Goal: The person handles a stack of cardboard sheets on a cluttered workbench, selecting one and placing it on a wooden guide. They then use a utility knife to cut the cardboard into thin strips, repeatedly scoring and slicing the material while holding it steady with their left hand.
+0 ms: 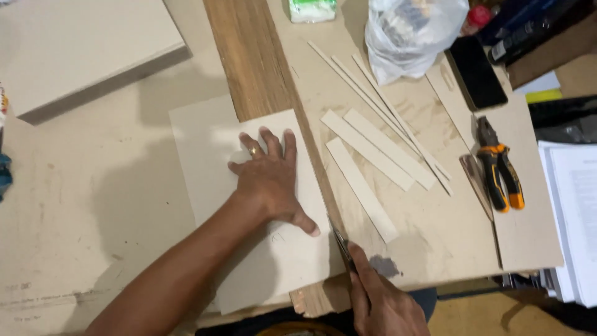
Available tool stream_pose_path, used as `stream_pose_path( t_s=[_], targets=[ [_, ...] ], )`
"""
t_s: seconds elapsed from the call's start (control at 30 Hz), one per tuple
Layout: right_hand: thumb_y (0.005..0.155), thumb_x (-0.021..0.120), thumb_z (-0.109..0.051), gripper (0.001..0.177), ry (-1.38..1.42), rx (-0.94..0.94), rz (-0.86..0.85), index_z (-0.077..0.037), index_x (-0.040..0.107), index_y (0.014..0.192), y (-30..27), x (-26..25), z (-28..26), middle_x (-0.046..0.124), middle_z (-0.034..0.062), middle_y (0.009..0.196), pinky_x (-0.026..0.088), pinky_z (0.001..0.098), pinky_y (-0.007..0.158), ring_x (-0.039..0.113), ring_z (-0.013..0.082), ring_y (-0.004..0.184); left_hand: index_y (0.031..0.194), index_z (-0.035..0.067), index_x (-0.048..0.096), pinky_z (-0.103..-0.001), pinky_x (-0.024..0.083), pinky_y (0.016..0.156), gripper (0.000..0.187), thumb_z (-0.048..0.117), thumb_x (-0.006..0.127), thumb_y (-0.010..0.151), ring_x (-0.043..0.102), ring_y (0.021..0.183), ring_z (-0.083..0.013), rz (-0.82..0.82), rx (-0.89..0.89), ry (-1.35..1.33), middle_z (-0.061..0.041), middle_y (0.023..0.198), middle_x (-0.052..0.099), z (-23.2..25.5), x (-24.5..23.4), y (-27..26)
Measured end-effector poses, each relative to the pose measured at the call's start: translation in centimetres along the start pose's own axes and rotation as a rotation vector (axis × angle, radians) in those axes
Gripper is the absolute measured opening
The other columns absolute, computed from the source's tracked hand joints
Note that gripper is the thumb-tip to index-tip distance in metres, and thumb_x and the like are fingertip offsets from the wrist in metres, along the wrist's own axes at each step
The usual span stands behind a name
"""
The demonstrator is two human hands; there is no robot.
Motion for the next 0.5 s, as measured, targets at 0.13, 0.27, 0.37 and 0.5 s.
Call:
stream_pose_path(
  t_s=[0.13, 0.27, 0.37, 0.5],
  targets=[
    [0.092, 0.061, -0.044, 0.055, 0.013, 0.128, 0.148, -0.056, 0.054, 0.145, -3.8, -0.2, 1.1, 0.080, -0.0105, 0.072, 0.051, 0.0391, 0.052, 0.070, 0.0210, 0.054, 0.161, 0.011, -0.028, -0.071, 0.024, 0.116, 0.167, 0.073, 0.092, 0.062, -0.015, 0.151, -0.0579, 0.012, 0.001, -0.013, -0.029, 0.167, -0.028, 0.1, -0.2, -0.5],
    [0.090, 0.067, -0.033, 0.051, 0.005, 0.064, 0.385, -0.050, 0.063, 0.138, -7.4, -1.1, 1.1, 0.057, -0.0094, 0.055, 0.044, 0.0307, 0.044, 0.038, 0.0162, 0.042, 0.161, 0.014, -0.029, -0.072, 0.021, 0.117, 0.168, 0.072, 0.093, 0.061, -0.018, 0.151, -0.0550, 0.006, -0.033, -0.027, -0.025, 0.167, -0.031, 0.0, -0.3, -0.4],
    [0.086, 0.071, -0.040, 0.055, -0.045, 0.152, 0.304, -0.057, 0.062, 0.137, -8.6, -0.1, 2.0, 0.052, -0.0064, 0.053, 0.041, 0.0279, 0.048, 0.041, 0.0126, 0.042, 0.160, 0.013, -0.031, -0.073, 0.020, 0.117, 0.169, 0.071, 0.093, 0.060, -0.021, 0.151, -0.0547, -0.011, -0.034, -0.022, -0.026, 0.166, -0.033, 0.1, -0.2, -0.4],
    [0.088, 0.068, -0.037, 0.056, -0.046, 0.085, 0.318, -0.054, 0.059, 0.140, -9.1, 0.2, 1.7, 0.048, -0.0061, 0.053, 0.039, 0.0298, 0.046, 0.039, 0.0132, 0.041, 0.160, 0.014, -0.030, -0.073, 0.021, 0.117, 0.170, 0.071, 0.094, 0.059, -0.019, 0.152, -0.0540, -0.009, -0.042, -0.024, -0.025, 0.167, -0.032, 0.2, -0.4, -0.3]
  ],
)
Point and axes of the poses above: each hand's wrist, its own y-axis towards the middle knuckle, its own x-axis out of the palm, z = x × y, the point moved 8 cm from there along y, towards the middle knuckle
